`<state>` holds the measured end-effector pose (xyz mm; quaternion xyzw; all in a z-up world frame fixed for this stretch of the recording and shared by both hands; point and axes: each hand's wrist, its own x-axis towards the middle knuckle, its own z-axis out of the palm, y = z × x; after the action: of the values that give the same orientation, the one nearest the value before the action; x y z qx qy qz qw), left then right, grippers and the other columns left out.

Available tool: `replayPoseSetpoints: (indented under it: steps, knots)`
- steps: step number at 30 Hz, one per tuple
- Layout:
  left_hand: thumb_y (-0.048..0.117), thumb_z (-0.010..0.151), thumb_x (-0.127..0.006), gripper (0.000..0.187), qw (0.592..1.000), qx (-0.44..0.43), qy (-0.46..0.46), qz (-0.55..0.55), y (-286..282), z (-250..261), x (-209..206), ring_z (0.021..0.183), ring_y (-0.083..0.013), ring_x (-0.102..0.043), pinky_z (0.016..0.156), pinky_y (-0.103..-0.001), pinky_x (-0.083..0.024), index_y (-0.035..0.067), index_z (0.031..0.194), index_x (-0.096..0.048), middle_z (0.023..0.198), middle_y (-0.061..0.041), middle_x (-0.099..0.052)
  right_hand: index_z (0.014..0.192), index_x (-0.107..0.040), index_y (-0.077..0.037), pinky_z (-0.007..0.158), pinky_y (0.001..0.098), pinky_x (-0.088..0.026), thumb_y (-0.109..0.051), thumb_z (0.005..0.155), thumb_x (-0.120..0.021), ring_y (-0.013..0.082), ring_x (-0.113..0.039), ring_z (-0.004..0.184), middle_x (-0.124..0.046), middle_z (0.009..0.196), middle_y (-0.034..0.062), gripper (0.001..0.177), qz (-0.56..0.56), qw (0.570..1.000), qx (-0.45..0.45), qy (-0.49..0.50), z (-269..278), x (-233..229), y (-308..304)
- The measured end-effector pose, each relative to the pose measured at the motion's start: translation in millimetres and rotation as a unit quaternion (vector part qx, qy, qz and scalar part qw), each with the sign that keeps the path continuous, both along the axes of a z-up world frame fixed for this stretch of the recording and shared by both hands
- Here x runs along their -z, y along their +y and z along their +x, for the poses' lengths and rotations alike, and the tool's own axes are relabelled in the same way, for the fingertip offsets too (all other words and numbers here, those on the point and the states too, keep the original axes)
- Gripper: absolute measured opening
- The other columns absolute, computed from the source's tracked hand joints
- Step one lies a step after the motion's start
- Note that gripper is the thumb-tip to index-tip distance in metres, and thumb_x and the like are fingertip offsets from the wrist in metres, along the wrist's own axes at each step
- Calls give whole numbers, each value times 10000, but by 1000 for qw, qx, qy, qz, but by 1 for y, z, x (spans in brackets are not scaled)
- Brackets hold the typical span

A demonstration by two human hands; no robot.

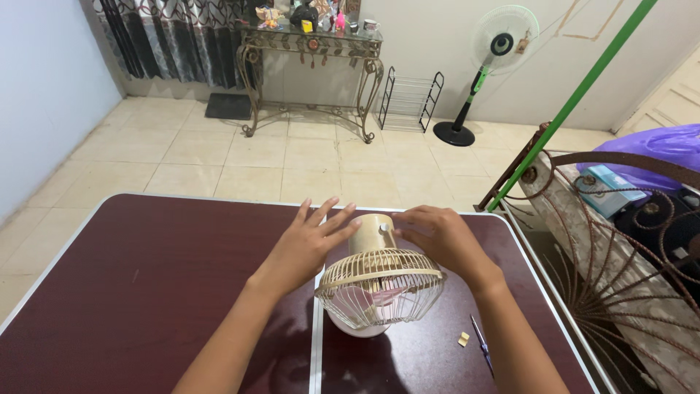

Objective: The person disassembles a small electric fan on a table. They remove the rear motor housing, unscrew and detach the motor assembly, and lay out the components on the table.

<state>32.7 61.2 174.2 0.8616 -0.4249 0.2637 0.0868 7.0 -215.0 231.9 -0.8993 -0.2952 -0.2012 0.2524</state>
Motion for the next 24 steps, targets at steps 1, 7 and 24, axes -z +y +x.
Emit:
replayPoseSetpoints:
  steps: [1, 7, 24]
  knots:
    - [-7, 793, -634, 664, 1000, 2, 2, 2, -1, 0, 2, 1478, -315, -349, 1170, -610, -285, 172, 1429, -562, 1592, -62, -427, 1102, -767, -46, 774, 337, -594, -169, 826, -805, 238, -755, 835, -779, 1001, 117, 304, 3, 999, 12, 33, 2, 1, 2]
    - [66, 808, -675, 598, 1000, 14, 15, 12, -3, 3, 14, 1490, -277, -330, 1190, -616, -245, 233, 1379, -616, 1577, -31, -443, 1159, -772, -105, 769, 334, -595, -175, 817, -783, 215, -761, 817, -779, 955, 110, 349, -7, 991, 28, 133, 9, -3, 9]
    - [149, 839, -691, 586, 999, 11, -6, -42, -3, -17, -15, 1450, -283, -408, 1167, -601, -303, 143, 1412, -573, 1528, -51, -526, 1122, -761, -49, 850, 314, -619, -122, 850, -766, 221, -789, 952, -790, 1094, 116, 281, 49, 997, 4, 53, 2, -9, 5]
